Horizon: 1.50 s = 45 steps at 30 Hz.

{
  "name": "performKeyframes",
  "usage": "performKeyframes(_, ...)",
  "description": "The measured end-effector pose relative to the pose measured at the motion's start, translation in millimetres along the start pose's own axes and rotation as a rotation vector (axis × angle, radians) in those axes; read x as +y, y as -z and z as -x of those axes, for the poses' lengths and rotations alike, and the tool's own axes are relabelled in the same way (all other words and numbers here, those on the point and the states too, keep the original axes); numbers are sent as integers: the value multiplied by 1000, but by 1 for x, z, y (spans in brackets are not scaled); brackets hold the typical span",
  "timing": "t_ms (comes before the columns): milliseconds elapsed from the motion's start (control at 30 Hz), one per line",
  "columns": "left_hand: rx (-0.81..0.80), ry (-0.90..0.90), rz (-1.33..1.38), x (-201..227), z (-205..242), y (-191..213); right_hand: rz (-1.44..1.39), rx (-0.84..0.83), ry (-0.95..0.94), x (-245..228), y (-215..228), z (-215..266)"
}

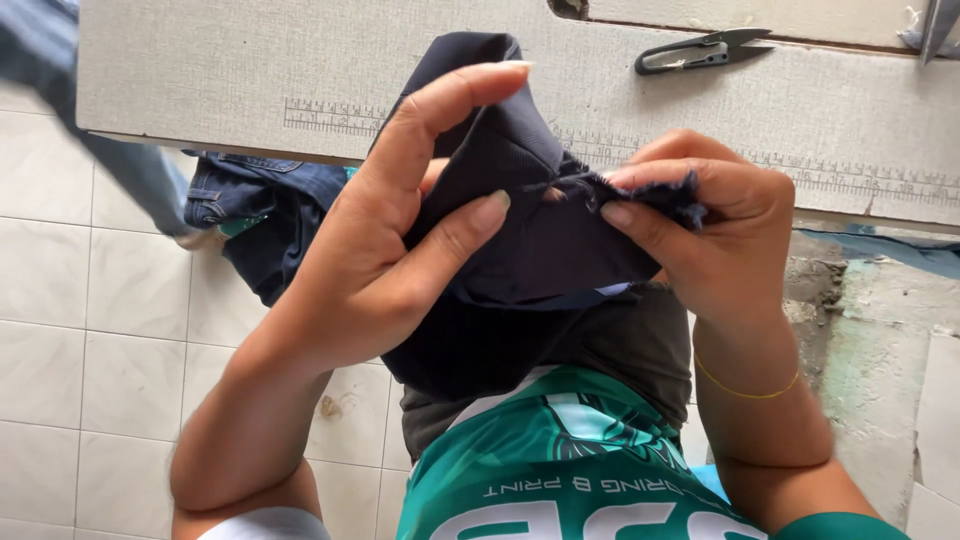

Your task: Trimming loose threads from the waistband of a pair of trousers using thread snips.

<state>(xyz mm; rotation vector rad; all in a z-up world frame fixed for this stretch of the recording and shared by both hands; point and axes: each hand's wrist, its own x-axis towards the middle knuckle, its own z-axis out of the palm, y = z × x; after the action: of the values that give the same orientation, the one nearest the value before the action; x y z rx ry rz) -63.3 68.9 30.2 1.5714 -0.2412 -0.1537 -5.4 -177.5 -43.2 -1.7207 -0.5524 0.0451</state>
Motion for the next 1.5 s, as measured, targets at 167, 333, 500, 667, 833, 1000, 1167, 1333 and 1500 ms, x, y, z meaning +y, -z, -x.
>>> performKeyframes(167, -81, 164, 435, 19, 8, 5, -3, 43, 79, -6, -14, 2)
performKeyframes(333, -181, 138, 231, 18, 18, 11, -132, -66, 78, -13, -13, 2)
performKeyframes(500, -323, 122, 320, 18, 19, 24, -505, -403, 171, 7, -17, -42)
performKeyframes(667, -531, -59, -138, 39, 10, 42, -303, -1057, 346, -28, -30, -105)
performKeyframes(833, -392, 50, -531, 54, 11, 56, 124, -869, 353, -34, -3, -116)
performKeyframes(1000, -298, -25, -772, 34, -13, 66, 482, -634, 196, -58, 36, -75)
performKeyframes(1167, -283, -348, -726, 28, -31, 28, 596, -432, 5, -73, 66, -34)
performKeyframes(1333, 47, -1010, -1124, 3, -19, -24, 629, 48, 479, -27, 64, 18)
performKeyframes(1500, 184, -1138, -1124, -45, -13, -50, 679, 207, 618, 16, 51, 57)
